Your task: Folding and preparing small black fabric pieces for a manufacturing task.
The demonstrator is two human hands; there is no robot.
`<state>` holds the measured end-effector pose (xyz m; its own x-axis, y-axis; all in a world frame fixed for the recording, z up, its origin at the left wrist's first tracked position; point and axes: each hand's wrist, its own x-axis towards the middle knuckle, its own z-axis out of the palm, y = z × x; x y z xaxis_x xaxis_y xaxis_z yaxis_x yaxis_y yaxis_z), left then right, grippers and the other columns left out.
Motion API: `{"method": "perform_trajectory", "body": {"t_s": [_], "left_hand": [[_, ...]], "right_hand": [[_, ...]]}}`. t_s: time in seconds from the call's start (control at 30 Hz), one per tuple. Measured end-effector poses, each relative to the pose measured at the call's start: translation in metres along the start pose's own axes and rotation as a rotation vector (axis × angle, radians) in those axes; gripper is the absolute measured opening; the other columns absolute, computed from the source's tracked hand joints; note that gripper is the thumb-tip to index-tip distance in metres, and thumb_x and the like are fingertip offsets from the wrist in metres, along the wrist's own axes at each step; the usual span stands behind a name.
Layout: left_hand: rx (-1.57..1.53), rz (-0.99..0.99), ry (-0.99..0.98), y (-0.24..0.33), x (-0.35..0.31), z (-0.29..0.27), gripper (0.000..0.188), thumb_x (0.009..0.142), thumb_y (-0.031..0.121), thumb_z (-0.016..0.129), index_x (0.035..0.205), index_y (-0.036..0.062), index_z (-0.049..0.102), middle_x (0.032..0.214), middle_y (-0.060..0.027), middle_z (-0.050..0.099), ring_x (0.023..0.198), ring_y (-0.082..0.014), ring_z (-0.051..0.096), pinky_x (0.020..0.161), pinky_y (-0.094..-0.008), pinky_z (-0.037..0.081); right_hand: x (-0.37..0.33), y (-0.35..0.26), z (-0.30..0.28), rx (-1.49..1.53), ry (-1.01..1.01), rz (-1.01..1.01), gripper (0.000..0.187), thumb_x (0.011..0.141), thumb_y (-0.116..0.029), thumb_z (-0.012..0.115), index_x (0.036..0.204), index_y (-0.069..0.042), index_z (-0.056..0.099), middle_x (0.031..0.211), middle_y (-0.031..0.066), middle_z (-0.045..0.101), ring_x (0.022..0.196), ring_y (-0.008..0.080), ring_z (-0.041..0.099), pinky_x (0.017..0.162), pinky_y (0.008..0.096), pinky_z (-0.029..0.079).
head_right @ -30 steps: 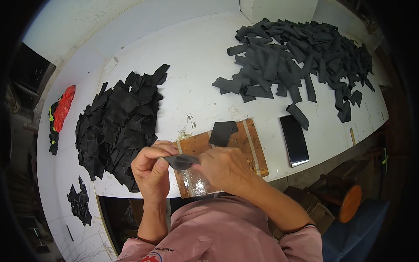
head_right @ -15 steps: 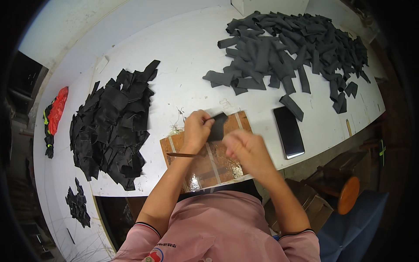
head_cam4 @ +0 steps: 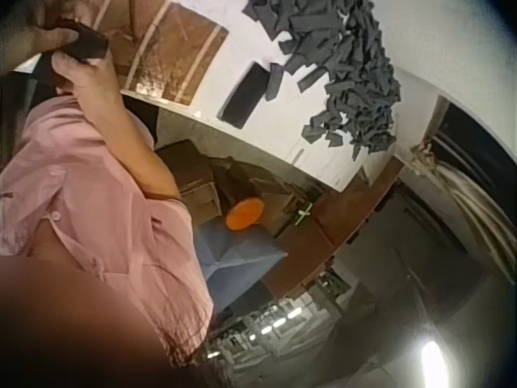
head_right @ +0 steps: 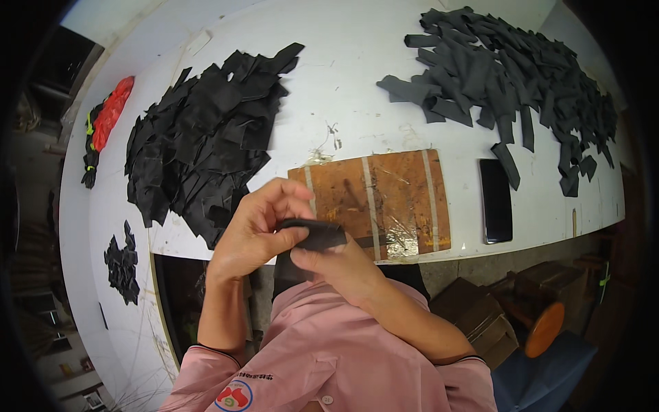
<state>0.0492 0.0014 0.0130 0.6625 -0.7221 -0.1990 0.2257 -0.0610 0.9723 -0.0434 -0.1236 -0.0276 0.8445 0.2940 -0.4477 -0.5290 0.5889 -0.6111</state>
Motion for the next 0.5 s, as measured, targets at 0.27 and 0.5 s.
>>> {"method": "perform_trajectory", "body": {"t_s": [0.27,0.5], "left_hand": [[-0.389,0.186,0.472,-0.038,-0.054,0.021,0.021,0.076,0.003,0.060,0.095,-0.0021,0.053,0.081,-0.0043,0.056,0.073,-0.0092,0.053,0.066,-0.0212,0.044],[-0.423,0.123,0.479,-0.033,-0.047,0.028,0.013,0.076,0.000,0.062,0.087,-0.0041,0.058,0.070,-0.0070,0.060,0.057,-0.0107,0.055,0.058,-0.0219,0.045]], "right_hand": [[0.009,-0.004,0.012,0.364,0.099,-0.140,0.018,0.080,-0.015,0.062,0.096,-0.011,0.054,0.089,0.0013,0.057,0.078,0.0134,0.055,0.060,0.0273,0.042],[0.007,-0.010,0.018,0.365,0.148,-0.140,0.019,0.080,-0.017,0.062,0.094,-0.007,0.055,0.085,0.0046,0.058,0.074,0.0147,0.055,0.059,0.0288,0.043]]}}
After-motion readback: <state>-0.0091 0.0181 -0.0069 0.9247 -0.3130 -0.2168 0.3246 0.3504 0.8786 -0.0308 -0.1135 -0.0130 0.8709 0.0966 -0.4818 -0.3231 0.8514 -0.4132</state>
